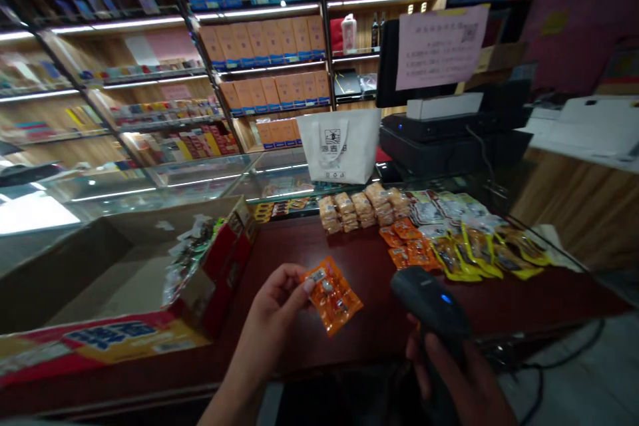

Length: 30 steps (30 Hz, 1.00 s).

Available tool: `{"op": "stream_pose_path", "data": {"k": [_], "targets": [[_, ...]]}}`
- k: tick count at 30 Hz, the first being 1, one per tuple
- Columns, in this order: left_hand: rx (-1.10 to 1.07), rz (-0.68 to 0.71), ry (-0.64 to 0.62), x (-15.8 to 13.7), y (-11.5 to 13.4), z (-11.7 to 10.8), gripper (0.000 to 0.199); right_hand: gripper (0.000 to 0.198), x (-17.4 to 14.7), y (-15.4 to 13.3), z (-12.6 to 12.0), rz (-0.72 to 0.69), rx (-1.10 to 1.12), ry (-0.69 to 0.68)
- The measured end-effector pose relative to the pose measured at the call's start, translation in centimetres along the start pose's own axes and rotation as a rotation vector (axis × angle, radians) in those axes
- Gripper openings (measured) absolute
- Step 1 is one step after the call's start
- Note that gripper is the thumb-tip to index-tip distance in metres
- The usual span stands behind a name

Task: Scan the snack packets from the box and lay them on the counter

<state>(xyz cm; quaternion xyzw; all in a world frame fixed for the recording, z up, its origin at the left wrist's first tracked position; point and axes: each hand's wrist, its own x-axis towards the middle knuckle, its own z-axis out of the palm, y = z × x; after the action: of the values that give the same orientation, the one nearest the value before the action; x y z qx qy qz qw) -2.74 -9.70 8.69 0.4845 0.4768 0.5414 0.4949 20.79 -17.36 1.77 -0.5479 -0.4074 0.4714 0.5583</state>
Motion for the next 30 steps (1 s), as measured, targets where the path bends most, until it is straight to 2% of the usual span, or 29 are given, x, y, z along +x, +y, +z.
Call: {"op": "stream_pose_path", "data": {"k": [3,5,7,10,13,16,19,21,23,27,30], "targets": [[-0.092,-0.105,-0.143,-0.5,-2.3,3.4,0.035,0.05,0.5,-0.2,0.2,-0.018,-0.004,-0.028],[-0.111,-0.175,-0.219,-1.0,-3.0,5.1,0.035,0.048,0.5,-0.3,0.5,-0.017,0.048,0.02],[-0.126,-0.231,-0.243,-1.4,-3.4,6.3,0.034,0.045,0.4,-0.5,0.9,0.026,0.065,0.064],[-0.207,-0.28,-0.236,-1.9,-3.7,7.3,0.037,0.041,0.1,-0.5,1.1,0.085,0.058,0.165],[-0.322,-0.333,-0.285,-2.4,-4.1,7.9,0.047,0.046,0.4,0.1,0.7,0.09,0.095,0.263],[-0.34,-0.426,-0.366,-3.0,-4.9,8.3,0.049,0.055,1.0,1.3,0.2,0.063,0.137,0.297],[-0.309,-0.51,-0.413,-3.4,-6.0,8.6,0.045,0.052,1.4,1.9,-0.1,0.042,0.105,0.312],[-0.276,-0.483,-0.371,-3.1,-6.5,8.6,0.043,0.045,1.5,1.8,-0.2,0.006,0.083,0.274],[-0.226,-0.404,-0.277,-2.4,-6.9,8.4,0.041,0.039,1.5,1.5,-0.4,-0.034,0.071,0.209],[-0.098,-0.217,-0.072,-0.5,-7.6,7.5,0.038,0.041,0.8,0.9,-0.8,-0.051,0.068,0.101],[0.015,-0.101,0.012,0.3,-8.5,6.9,0.033,0.04,-0.2,0.5,-0.7,-0.032,0.041,-0.02]]}}
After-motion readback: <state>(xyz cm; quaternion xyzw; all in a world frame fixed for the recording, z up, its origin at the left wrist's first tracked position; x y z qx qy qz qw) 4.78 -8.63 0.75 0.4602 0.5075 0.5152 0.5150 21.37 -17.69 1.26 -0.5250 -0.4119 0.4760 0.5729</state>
